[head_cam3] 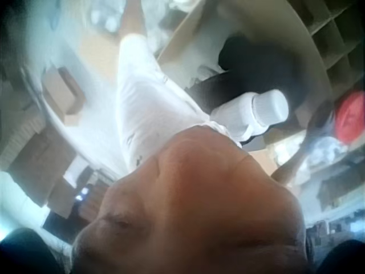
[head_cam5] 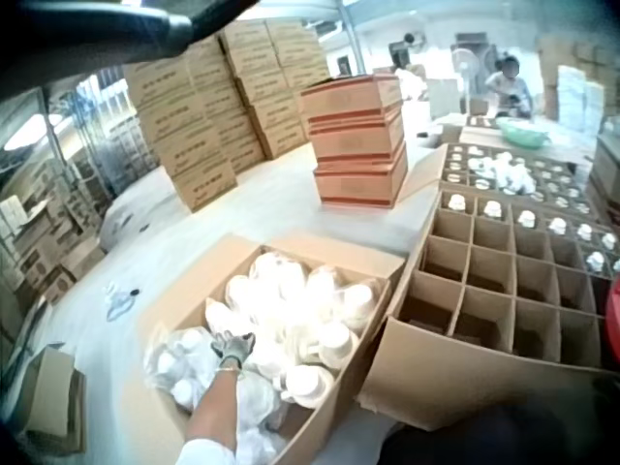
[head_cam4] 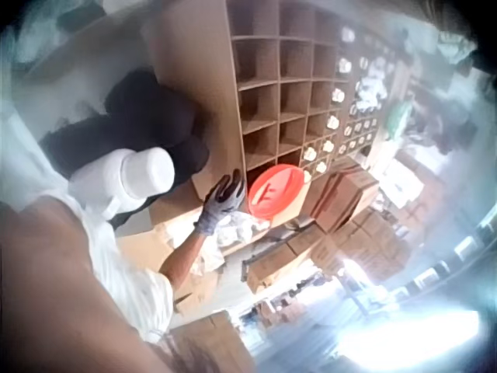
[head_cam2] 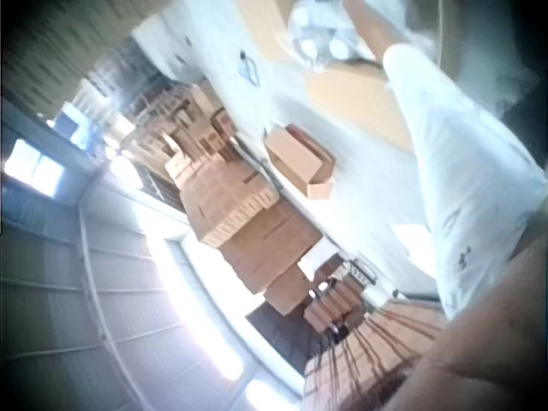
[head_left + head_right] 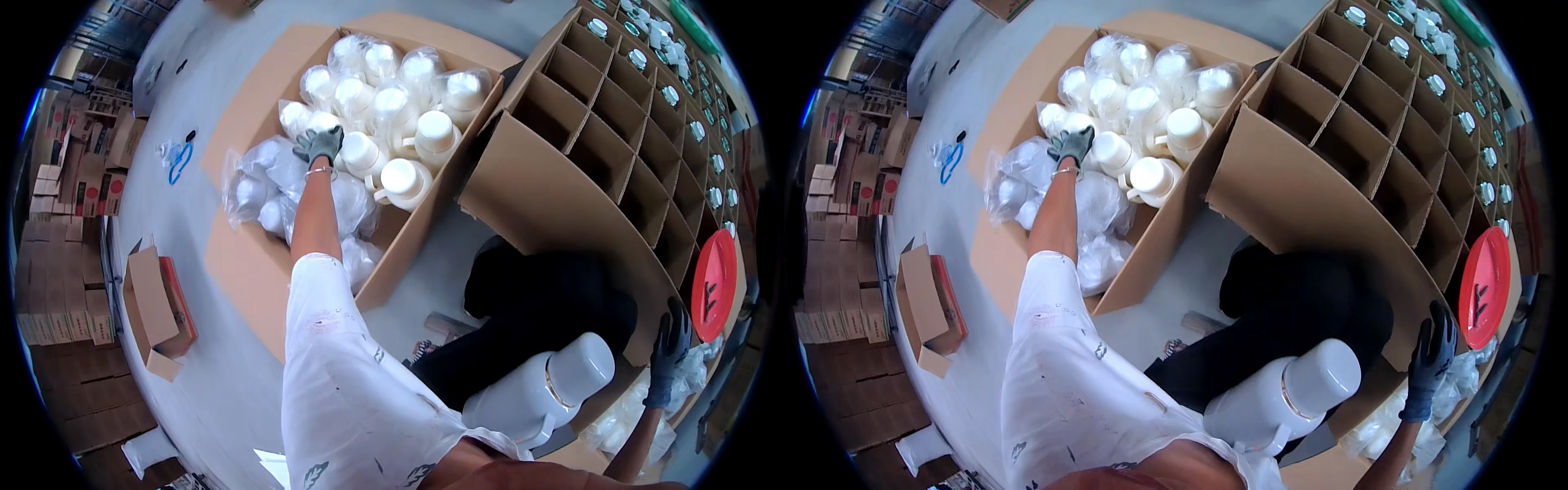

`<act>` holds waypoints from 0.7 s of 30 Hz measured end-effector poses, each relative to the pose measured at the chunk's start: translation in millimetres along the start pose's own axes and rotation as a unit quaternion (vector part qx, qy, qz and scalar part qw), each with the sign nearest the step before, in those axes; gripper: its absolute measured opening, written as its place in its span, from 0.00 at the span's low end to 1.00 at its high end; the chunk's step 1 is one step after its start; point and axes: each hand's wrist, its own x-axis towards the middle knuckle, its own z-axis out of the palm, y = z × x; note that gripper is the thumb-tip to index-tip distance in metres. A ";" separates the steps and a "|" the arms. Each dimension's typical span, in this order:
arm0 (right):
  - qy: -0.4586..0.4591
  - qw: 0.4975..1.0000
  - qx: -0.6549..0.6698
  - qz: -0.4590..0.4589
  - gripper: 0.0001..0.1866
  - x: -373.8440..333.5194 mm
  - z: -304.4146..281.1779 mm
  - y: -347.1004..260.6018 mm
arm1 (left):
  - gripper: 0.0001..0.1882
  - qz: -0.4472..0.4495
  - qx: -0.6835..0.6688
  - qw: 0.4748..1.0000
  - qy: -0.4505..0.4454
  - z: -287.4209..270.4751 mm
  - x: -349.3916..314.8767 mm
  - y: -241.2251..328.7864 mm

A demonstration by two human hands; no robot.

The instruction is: The person takes a thermos body and a lid while wearing gloves, removes the plastic wrapping, places a metal liner inside the body, secures the lid, and puts the assembled thermos into a cardboard divider.

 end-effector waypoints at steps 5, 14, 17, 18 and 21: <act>0.015 0.997 -0.074 -0.022 0.16 23.2 -6.6 -17.9 | 0.13 0.211 0.145 0.957 0.136 -5.8 18.1 10.4; -0.034 0.968 0.185 -0.165 0.23 115.5 7.9 -119.4 | 0.19 0.562 -0.487 0.667 0.041 -174.3 -195.9 68.1; -0.131 0.800 0.571 -0.126 0.30 152.2 30.7 -206.0 | 0.23 0.519 -0.646 0.468 -0.306 -222.2 -282.0 115.6; -0.205 0.764 0.606 -0.085 0.29 162.8 27.5 -222.5 | 0.23 0.509 -0.659 0.423 -0.358 -230.2 -302.2 135.6; -0.272 0.709 0.650 0.016 0.22 186.0 11.2 -227.6 | 0.30 0.735 -0.433 0.519 0.056 -240.5 -332.1 164.8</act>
